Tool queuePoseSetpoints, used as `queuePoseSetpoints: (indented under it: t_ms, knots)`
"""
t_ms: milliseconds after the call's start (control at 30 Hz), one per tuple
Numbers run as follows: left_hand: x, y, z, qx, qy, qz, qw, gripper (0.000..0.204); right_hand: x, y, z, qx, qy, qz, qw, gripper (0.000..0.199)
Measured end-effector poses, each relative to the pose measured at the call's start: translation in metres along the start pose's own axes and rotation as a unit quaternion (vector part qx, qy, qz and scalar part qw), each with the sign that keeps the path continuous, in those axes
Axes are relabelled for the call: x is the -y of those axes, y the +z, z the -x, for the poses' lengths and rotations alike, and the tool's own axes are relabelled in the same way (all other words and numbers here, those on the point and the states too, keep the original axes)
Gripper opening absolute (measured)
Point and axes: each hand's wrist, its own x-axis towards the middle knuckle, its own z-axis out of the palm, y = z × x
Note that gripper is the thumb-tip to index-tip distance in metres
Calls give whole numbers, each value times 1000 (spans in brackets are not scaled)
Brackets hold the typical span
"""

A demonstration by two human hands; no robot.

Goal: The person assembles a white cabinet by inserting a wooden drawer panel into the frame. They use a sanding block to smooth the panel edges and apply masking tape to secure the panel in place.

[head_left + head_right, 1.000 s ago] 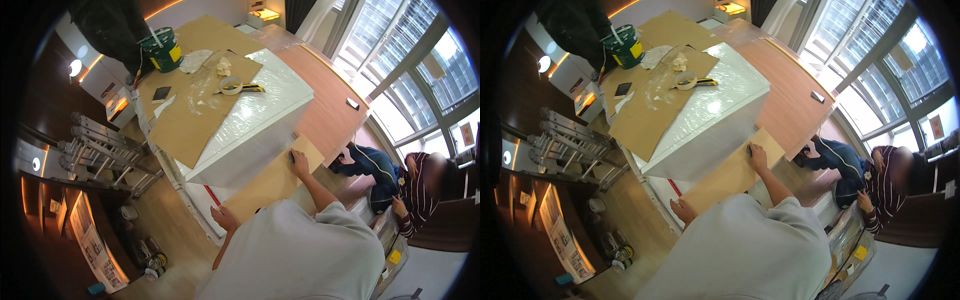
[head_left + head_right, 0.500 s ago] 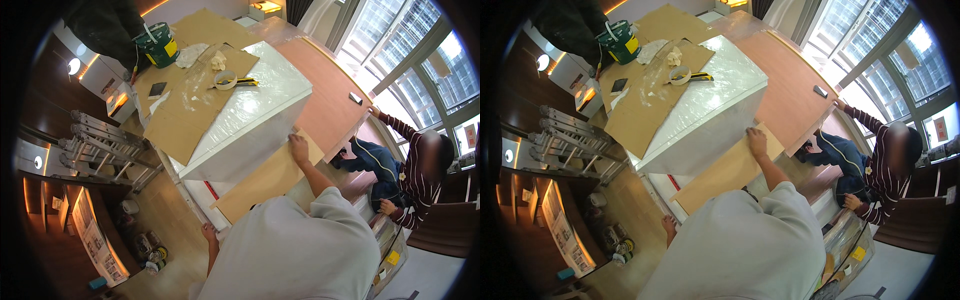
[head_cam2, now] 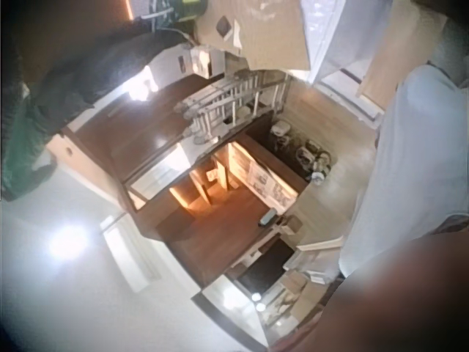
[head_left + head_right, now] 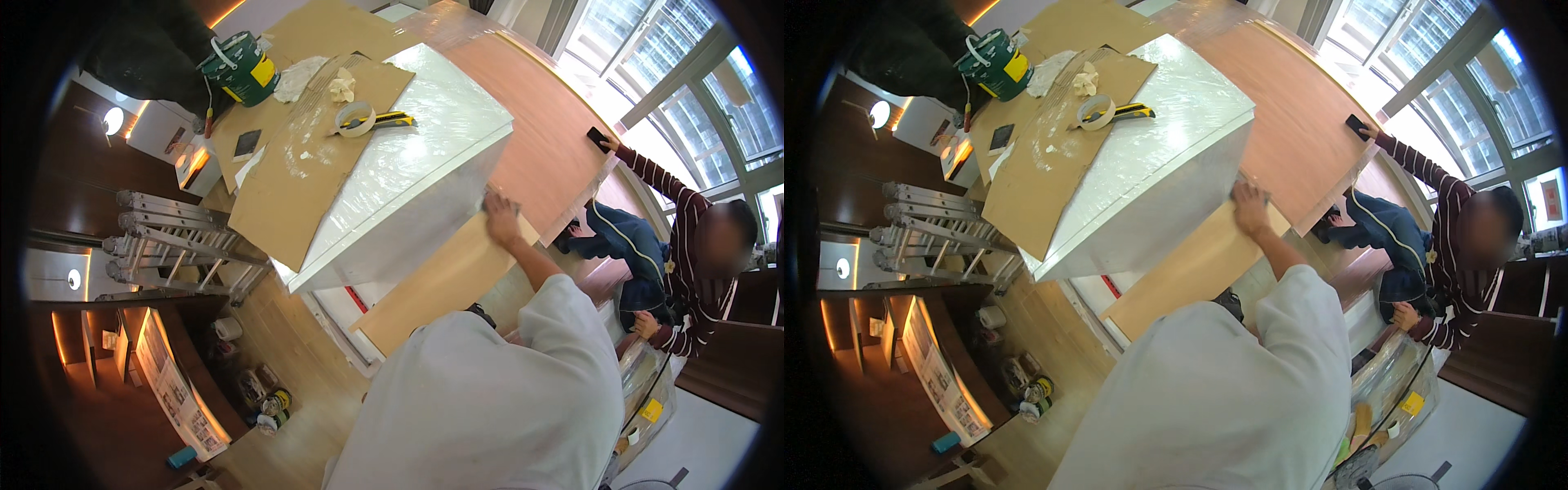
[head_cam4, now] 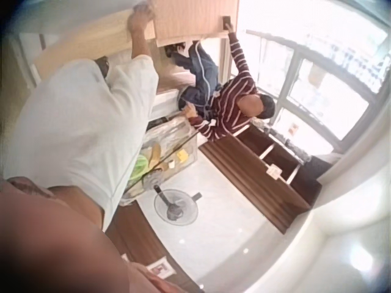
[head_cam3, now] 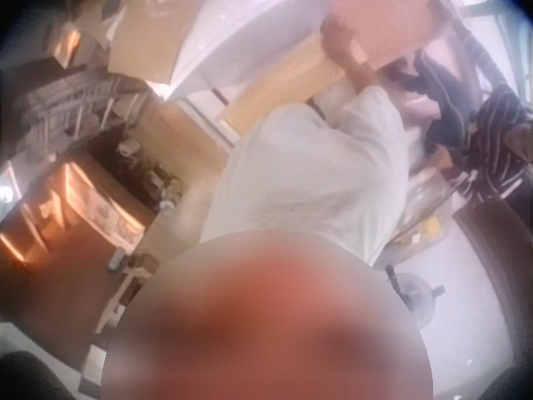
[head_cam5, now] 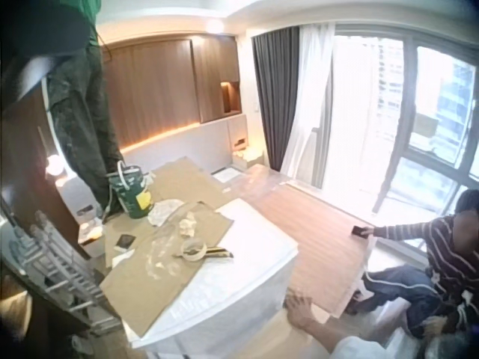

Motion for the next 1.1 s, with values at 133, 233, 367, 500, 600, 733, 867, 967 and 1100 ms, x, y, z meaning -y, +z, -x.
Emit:
queuePoseSetpoints:
  t_ms: [133, 233, 367, 500, 600, 733, 867, 967, 1100]
  knots:
    - [-3, -8, -6, -4, 17, -3, 1000, 51, 10, 10, 9, 43, -229, -48, 971, 56]
    - [-8, -13, -15, -7, 28, -3, 1000, 52, -36, 4, -17, -10, 26, -75, 997, 56]
    - [-16, -9, -34, -8, 88, -13, 996, 54, -51, -6, -28, -69, 85, -39, 993, 52]
    - [-21, -2, -45, -14, 101, -70, 992, 56, -6, 3, -12, 8, -97, -96, 991, 51]
    - [-22, -2, -50, 14, 77, -203, 976, 55, -8, 7, 0, 44, -127, -148, 980, 52]
    - [-6, -11, -43, -10, 111, -81, 990, 55, -54, -2, -15, 35, 140, -60, 988, 53]
    - [4, -15, -25, -22, 71, -3, 997, 57, -57, -10, -17, -29, -14, -15, 999, 54]
    - [2, -22, -1, 44, -10, -91, 995, 56, -11, -1, 0, 62, -92, -13, 994, 56]
    - [16, -1, 32, -36, -4, 61, 998, 52, 72, 12, 42, 50, -185, -56, 980, 62]
